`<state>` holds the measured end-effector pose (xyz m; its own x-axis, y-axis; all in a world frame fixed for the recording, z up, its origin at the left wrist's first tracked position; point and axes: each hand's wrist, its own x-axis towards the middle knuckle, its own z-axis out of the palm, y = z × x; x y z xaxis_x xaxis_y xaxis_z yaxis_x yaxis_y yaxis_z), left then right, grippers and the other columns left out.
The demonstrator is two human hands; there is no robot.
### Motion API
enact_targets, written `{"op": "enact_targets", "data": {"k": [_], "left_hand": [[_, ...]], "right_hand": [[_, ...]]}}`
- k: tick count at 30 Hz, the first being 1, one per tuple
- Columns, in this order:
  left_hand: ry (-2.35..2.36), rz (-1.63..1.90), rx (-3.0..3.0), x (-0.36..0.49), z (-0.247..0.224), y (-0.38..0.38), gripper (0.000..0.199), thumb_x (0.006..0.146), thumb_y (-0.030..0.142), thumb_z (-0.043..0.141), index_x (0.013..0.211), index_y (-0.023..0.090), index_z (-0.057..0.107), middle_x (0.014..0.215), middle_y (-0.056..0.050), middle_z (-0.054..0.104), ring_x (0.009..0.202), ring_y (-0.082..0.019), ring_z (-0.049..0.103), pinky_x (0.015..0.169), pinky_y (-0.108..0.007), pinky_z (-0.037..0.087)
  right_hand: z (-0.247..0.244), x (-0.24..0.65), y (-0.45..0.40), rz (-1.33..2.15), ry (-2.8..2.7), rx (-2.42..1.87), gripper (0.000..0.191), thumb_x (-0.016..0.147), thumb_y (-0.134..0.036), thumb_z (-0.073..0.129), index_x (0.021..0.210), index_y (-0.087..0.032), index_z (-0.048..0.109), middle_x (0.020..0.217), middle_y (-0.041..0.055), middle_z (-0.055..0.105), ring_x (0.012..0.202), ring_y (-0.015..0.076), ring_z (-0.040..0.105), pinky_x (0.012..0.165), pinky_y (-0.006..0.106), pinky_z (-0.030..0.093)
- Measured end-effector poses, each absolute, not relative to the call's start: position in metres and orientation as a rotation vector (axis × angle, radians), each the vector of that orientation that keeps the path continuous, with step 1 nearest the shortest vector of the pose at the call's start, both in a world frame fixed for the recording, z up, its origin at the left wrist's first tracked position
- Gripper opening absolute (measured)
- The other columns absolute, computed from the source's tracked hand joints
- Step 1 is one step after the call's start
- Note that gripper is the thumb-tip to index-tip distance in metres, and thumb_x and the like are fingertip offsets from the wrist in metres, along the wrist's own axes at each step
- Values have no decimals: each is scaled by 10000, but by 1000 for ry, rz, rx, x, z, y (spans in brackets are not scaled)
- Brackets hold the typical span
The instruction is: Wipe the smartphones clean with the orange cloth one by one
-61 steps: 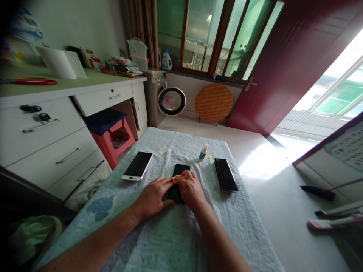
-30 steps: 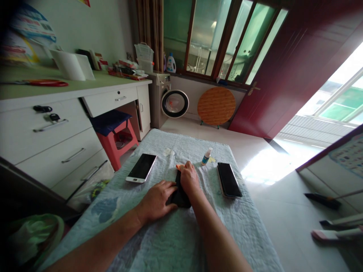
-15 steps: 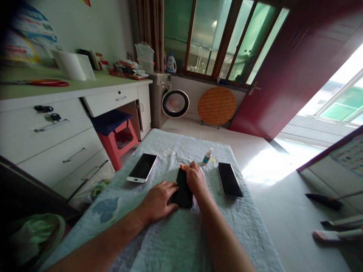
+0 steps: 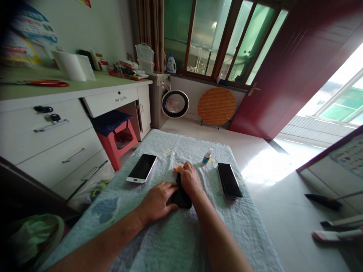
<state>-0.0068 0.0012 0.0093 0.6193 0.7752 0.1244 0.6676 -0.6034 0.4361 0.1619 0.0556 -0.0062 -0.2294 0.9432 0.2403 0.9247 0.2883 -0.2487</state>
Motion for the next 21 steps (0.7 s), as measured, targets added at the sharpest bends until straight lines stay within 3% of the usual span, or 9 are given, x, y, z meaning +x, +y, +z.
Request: {"op": "enact_targets", "data": {"k": [8, 21], "left_hand": [[1154, 434, 2498, -7, 7, 0, 435, 762, 390, 707, 1132, 171, 644, 1192, -110, 633, 1092, -304, 550, 979, -412, 438], [1153, 442, 2487, -8, 9, 0, 435, 748, 376, 717, 1127, 175, 646, 1231, -98, 630, 1106, -298, 555, 985, -404, 444]], "right_hand": [[-8, 180, 54, 78, -2127, -1794, 305, 985, -216, 400, 973, -215, 705, 880, 39, 510, 769, 138, 484, 714, 226, 346], [-8, 194, 30, 152, -1996, -1793, 336, 996, -302, 394, 988, -207, 716, 821, 23, 486, 711, 126, 470, 684, 226, 370]]}}
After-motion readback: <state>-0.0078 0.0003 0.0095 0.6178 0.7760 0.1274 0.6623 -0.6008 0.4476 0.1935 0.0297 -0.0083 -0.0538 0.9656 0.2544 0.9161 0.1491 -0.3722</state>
